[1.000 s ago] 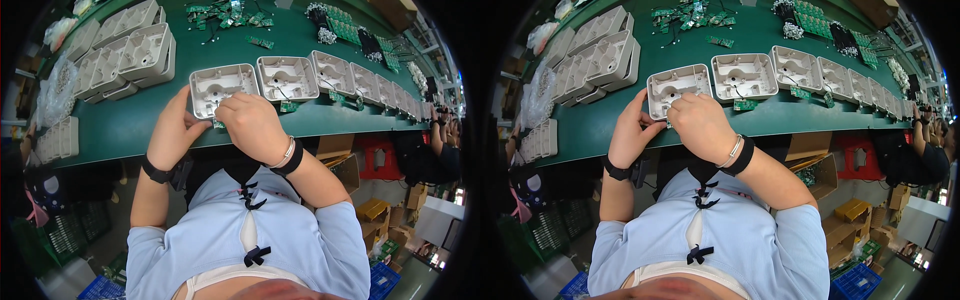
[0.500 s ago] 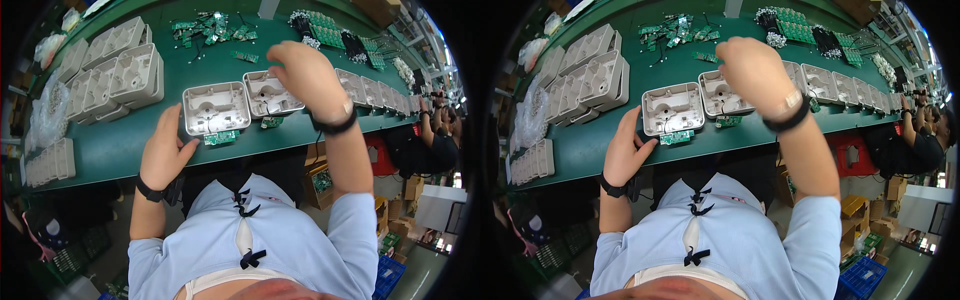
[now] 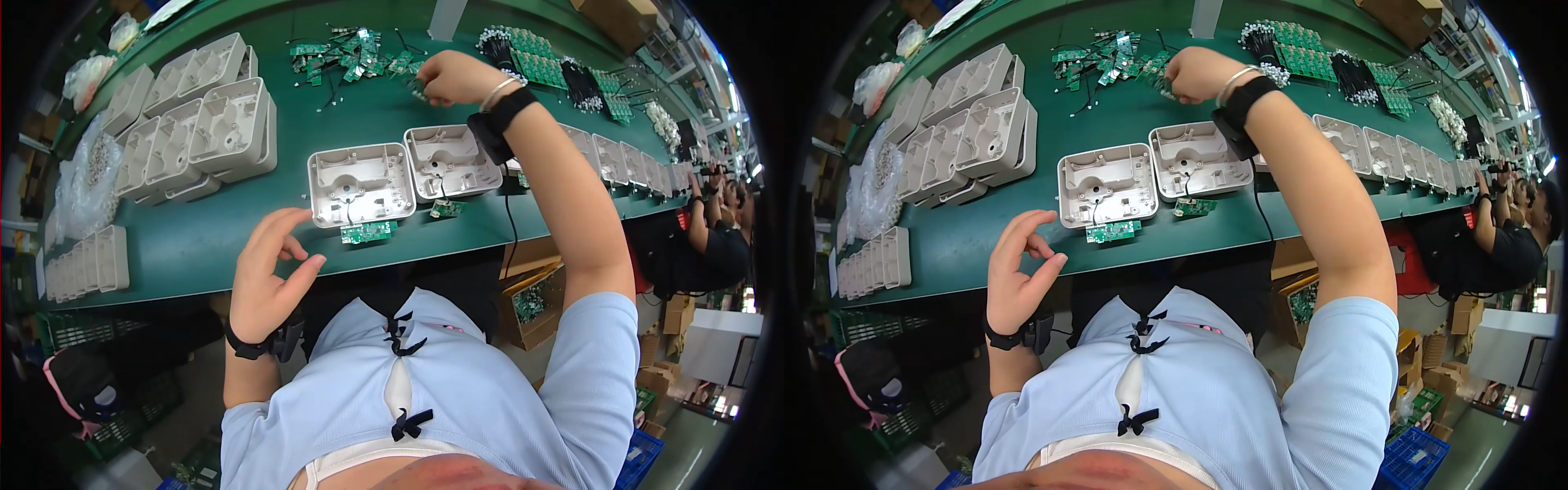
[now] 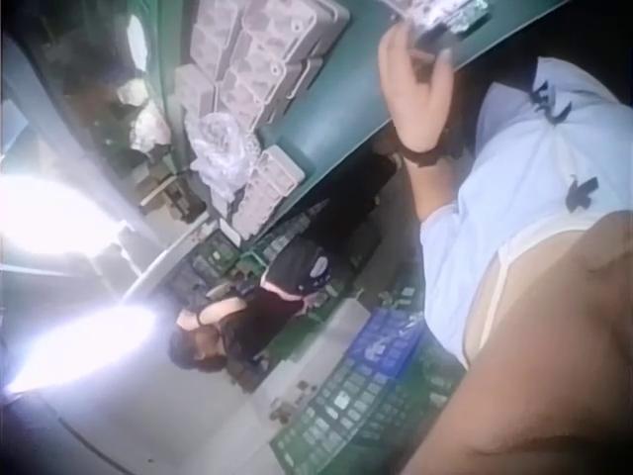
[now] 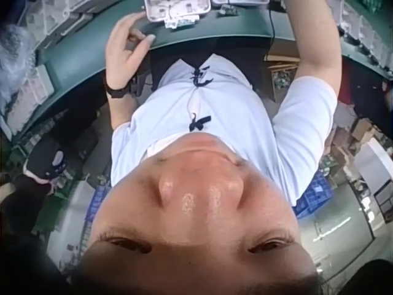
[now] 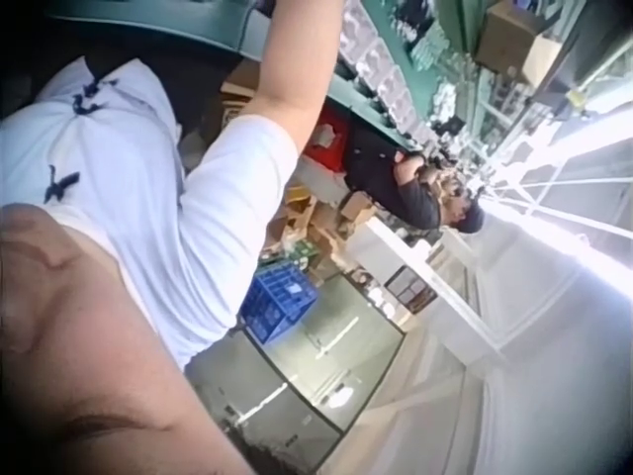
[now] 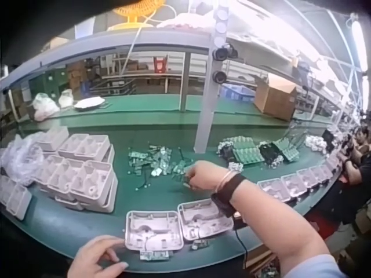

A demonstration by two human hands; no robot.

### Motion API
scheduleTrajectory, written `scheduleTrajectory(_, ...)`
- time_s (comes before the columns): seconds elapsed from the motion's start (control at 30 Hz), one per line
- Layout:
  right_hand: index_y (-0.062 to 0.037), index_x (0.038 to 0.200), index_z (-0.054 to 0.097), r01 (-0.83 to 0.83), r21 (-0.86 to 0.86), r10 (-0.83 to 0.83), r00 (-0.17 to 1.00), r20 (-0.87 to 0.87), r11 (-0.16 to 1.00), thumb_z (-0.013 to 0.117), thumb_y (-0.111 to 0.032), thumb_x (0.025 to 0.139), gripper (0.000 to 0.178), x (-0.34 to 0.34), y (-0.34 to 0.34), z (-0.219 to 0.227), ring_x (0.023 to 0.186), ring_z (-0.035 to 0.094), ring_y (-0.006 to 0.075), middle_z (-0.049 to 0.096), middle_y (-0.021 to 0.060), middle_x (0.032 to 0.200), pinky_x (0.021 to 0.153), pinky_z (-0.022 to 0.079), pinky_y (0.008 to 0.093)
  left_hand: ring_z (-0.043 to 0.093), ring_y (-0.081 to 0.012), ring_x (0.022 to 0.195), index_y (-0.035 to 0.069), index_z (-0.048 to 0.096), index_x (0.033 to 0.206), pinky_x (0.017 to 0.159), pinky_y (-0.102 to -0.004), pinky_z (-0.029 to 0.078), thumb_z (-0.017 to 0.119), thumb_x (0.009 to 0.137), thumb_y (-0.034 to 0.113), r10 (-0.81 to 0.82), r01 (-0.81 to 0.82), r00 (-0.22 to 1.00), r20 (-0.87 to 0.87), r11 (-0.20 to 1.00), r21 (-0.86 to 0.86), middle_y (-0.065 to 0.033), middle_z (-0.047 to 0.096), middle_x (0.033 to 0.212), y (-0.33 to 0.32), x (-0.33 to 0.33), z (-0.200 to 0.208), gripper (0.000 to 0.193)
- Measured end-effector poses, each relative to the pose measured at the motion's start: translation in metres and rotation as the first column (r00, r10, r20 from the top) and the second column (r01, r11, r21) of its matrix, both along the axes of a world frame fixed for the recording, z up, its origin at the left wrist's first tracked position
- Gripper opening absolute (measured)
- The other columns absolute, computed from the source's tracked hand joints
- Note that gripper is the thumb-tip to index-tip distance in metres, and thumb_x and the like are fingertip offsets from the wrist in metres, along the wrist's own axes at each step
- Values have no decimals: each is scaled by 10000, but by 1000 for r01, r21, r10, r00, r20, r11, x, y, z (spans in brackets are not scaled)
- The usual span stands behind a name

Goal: Assembling printed circuit boards into plastic housings on a production assembly line.

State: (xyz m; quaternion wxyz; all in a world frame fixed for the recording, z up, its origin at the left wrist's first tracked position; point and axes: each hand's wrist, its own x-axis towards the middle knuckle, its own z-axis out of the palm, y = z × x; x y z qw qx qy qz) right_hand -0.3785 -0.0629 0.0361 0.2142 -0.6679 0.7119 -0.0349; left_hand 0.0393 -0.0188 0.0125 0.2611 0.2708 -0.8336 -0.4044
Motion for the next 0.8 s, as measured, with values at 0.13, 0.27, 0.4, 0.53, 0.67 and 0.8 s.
scheduleTrajectory(0.13,36,1188,721,235,-3,-206,856,474,972,770,-143,944,306,6,29,31,883,762,189,779,123,1038,805,622,325,653,-143,809,20,655,1318,786,-292,521,782,811,-6,-27,33,996,-86,997,70,-113,664,1302,0,-2,-4,524)
scheduleTrajectory(0.27,75,1256,687,296,-67,-201,779,594,953,726,-102,989,322,20,63,49,904,764,164,774,115,1047,808,628,298,654,-130,883,7,650,1319,832,-277,510,755,828,-36,-120,134,988,-102,981,139,-106,660,1295,7,-14,2,504)
scheduleTrajectory(0.4,89,1305,660,301,-81,-171,721,671,950,718,-100,1002,362,35,95,50,909,768,178,771,127,1051,810,629,300,678,-148,920,1,652,1304,850,-289,532,756,865,-23,-180,222,964,-196,950,217,-97,669,1275,15,-35,-1,452)
scheduleTrajectory(0.53,66,1335,644,238,5,-123,483,867,971,729,-95,995,386,64,129,40,887,766,169,769,123,1037,794,629,296,690,-165,962,-16,652,1297,874,-308,556,731,936,5,-62,259,904,-424,867,426,-95,674,1263,29,-64,5,370)
scheduleTrajectory(0.67,31,1261,642,151,31,-79,322,943,988,730,-102,995,311,98,157,24,862,757,159,763,102,997,779,614,279,690,-170,997,-46,643,1309,892,-314,563,685,998,28,-92,334,892,-444,794,507,-107,673,1256,23,-76,0,322)
scheduleTrajectory(0.8,9,1161,657,184,-55,-19,375,927,981,738,-112,988,226,111,184,20,847,740,141,761,81,970,768,592,270,691,-170,1000,-66,649,1294,888,-310,565,658,1024,44,-112,328,912,-395,778,536,-125,676,1236,30,-93,5,292)
